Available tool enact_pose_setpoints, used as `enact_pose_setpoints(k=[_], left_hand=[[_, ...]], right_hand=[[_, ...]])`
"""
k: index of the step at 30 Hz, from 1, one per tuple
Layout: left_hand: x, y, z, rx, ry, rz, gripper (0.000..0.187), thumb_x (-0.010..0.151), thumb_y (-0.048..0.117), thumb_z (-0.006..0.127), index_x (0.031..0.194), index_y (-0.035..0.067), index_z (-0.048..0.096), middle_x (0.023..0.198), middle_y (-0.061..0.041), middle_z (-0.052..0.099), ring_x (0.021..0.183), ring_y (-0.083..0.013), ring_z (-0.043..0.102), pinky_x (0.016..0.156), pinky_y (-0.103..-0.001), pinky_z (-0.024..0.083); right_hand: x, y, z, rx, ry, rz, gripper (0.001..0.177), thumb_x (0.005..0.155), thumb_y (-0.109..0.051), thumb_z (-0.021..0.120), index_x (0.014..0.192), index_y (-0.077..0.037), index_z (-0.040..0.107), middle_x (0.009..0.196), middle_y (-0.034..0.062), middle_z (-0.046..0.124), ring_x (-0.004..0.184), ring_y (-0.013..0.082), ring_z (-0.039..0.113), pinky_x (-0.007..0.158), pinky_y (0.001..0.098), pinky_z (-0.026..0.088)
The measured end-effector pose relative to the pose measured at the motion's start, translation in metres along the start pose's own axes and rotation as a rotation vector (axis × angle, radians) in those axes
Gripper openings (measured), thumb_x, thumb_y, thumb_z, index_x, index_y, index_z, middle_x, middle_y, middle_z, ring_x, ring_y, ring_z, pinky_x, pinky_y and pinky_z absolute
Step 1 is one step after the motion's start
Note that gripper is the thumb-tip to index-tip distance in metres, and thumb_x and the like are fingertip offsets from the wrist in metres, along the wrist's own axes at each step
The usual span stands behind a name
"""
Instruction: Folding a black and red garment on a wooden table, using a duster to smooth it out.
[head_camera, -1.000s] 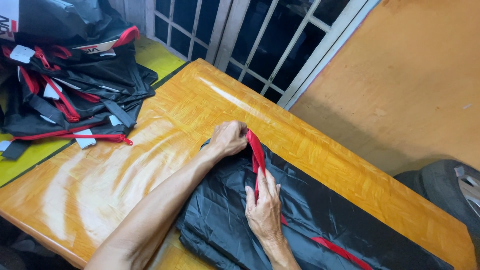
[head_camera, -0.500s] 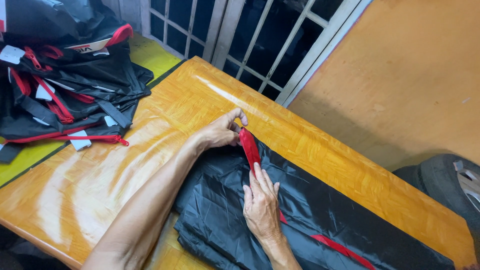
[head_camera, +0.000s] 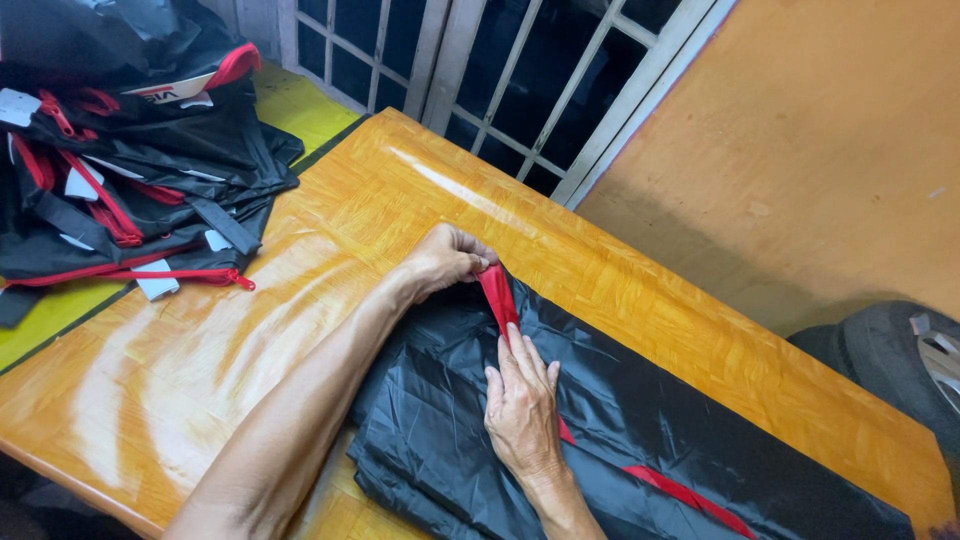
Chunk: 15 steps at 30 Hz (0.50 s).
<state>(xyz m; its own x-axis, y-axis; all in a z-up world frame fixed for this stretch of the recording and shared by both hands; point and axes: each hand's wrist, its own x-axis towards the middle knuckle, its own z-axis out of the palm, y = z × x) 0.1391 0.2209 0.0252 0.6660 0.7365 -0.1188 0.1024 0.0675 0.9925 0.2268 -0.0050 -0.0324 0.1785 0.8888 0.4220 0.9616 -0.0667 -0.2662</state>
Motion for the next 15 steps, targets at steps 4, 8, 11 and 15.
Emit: enact_pose_setpoints(k=[4,8,11,15], left_hand=[[0.002,0.001,-0.004,-0.094,-0.127,-0.033,0.037,0.090,-0.012,0.054,0.118,-0.003,0.075,0.118,-0.017,0.077,0.079,-0.0133,0.073,0.073,-0.023,0.063],[-0.008,0.009,-0.005,0.011,-0.241,0.041,0.068,0.080,-0.015,0.063,0.145,0.006,0.059,0.148,-0.017,0.062,0.133,-0.0257,0.064,0.089,-0.029,0.063],[-0.010,0.005,0.002,0.321,-0.141,0.296,0.049,0.082,0.015,0.081,0.129,0.011,0.071,0.105,-0.002,0.082,0.096,-0.0125,0.077,0.087,-0.026,0.056],[-0.004,-0.006,0.012,0.464,0.071,0.576,0.034,0.076,0.027,0.085,0.103,0.016,0.067,0.078,0.003,0.067,0.071,-0.0134,0.062,0.066,-0.032,0.048]], right_hand=[[-0.001,-0.001,-0.003,0.099,0.048,0.043,0.051,0.098,-0.020,0.055,0.146,-0.003,0.053,0.159,0.0149,0.047,0.145,0.0325,0.047,0.112,0.0720,0.028],[0.000,0.001,-0.003,0.172,0.107,0.064,0.057,0.095,-0.021,0.062,0.147,-0.002,0.052,0.158,0.0153,0.049,0.144,0.0335,0.049,0.112,0.0700,0.030],[0.000,0.006,-0.001,0.190,0.124,0.095,0.066,0.092,-0.024,0.067,0.151,-0.001,0.047,0.155,0.0206,0.051,0.143,0.0374,0.048,0.113,0.0629,0.034],[0.001,0.004,-0.002,0.200,0.117,0.112,0.073,0.091,-0.023,0.069,0.155,-0.003,0.040,0.154,0.0234,0.050,0.142,0.0396,0.048,0.113,0.0635,0.033]])
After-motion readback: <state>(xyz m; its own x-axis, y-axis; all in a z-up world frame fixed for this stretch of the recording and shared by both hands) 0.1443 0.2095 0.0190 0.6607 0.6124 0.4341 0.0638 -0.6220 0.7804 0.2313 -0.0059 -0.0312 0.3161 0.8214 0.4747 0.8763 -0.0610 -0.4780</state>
